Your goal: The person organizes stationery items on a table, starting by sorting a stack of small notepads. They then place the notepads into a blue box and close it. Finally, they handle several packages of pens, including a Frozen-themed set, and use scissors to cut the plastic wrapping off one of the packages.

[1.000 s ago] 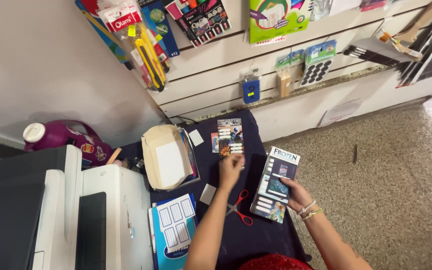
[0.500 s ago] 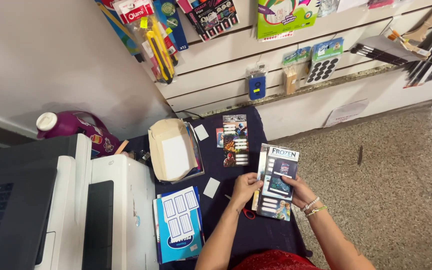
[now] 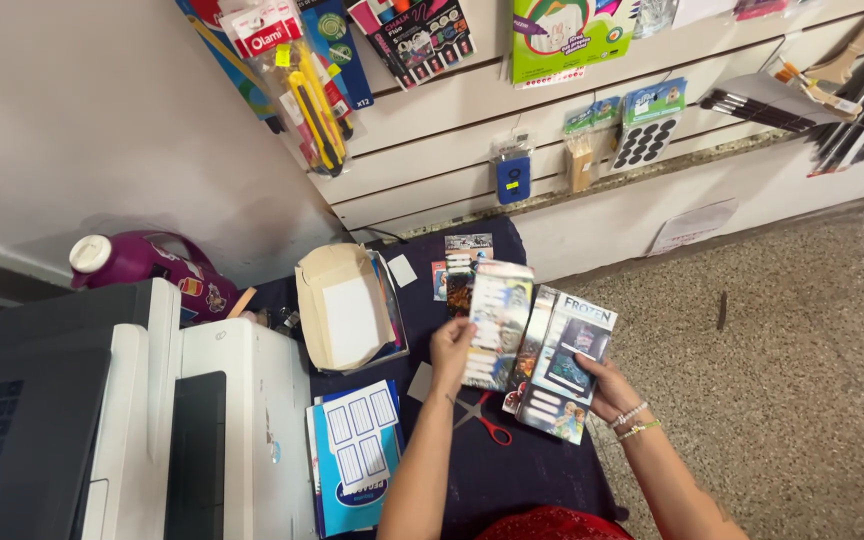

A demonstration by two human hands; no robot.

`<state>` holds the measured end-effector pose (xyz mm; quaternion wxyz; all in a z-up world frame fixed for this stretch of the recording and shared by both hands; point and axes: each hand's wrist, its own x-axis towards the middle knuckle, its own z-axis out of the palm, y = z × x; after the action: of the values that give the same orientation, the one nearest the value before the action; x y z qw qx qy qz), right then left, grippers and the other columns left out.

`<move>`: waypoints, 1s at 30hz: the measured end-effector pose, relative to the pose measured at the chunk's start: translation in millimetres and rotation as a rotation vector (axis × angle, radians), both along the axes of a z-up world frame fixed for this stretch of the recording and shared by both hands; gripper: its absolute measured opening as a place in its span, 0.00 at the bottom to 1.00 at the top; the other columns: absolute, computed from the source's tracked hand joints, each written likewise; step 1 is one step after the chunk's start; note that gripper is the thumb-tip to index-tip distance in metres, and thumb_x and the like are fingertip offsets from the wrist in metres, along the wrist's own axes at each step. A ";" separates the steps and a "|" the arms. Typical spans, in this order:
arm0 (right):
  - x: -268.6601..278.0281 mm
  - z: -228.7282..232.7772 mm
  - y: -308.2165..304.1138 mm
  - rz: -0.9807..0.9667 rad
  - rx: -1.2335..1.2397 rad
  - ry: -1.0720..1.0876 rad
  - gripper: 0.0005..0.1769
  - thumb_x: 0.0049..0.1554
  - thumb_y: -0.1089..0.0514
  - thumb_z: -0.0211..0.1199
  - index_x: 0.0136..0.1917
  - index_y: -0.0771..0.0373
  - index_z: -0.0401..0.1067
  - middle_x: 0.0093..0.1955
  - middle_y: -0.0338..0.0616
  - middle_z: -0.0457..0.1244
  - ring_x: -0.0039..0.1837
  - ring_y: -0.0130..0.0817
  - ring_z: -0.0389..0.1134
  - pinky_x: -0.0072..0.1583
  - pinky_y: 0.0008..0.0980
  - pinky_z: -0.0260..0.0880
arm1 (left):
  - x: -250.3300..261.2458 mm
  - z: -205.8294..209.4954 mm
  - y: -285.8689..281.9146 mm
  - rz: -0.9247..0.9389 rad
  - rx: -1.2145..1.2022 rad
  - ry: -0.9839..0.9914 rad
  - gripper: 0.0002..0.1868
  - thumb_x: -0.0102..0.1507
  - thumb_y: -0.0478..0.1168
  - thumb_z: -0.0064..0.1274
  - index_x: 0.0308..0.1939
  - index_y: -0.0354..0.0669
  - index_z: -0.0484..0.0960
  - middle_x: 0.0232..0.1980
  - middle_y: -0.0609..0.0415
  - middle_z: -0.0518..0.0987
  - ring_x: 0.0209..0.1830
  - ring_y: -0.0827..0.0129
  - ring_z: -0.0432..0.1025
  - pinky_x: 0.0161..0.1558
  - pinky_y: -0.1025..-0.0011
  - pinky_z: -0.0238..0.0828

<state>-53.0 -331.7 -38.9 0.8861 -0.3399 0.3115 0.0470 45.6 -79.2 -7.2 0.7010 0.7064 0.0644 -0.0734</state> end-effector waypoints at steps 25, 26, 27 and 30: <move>7.3 29.4 -1.6 -0.002 -0.008 0.000 0.14 0.57 0.62 0.67 0.56 0.64 0.74 0.48 0.54 0.72 0.48 0.47 0.76 0.54 0.51 0.77 | 96.1 -14.1 -0.4 0.246 1.147 -0.299 0.17 0.50 0.51 0.70 0.32 0.56 0.76 0.36 0.63 0.78 0.46 0.59 0.72 0.48 0.59 0.70; 7.8 28.3 -1.5 0.004 -0.012 0.001 0.13 0.57 0.62 0.68 0.56 0.64 0.74 0.47 0.54 0.72 0.48 0.46 0.76 0.54 0.49 0.77 | 94.7 -11.1 -1.2 0.211 1.101 -0.289 0.16 0.53 0.48 0.69 0.34 0.55 0.76 0.37 0.62 0.78 0.46 0.59 0.73 0.48 0.58 0.72; 8.1 27.3 -1.4 0.010 -0.016 0.002 0.13 0.57 0.62 0.68 0.56 0.64 0.74 0.47 0.53 0.72 0.48 0.45 0.76 0.54 0.48 0.77 | 93.0 -7.8 -2.0 0.176 1.055 -0.280 0.15 0.55 0.46 0.68 0.37 0.55 0.75 0.39 0.61 0.77 0.46 0.58 0.74 0.47 0.58 0.73; 7.7 39.4 3.0 0.007 -0.019 0.004 0.13 0.56 0.62 0.68 0.55 0.64 0.74 0.47 0.54 0.72 0.47 0.46 0.76 0.53 0.49 0.78 | 79.3 -21.0 -14.2 0.124 0.714 -0.353 0.11 0.59 0.40 0.64 0.43 0.51 0.78 0.40 0.52 0.81 0.45 0.50 0.78 0.46 0.56 0.76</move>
<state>-45.4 -328.7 0.5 0.8822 -0.3492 0.3123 0.0479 124.9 -93.3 -28.2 0.4150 0.9021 0.0070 0.1181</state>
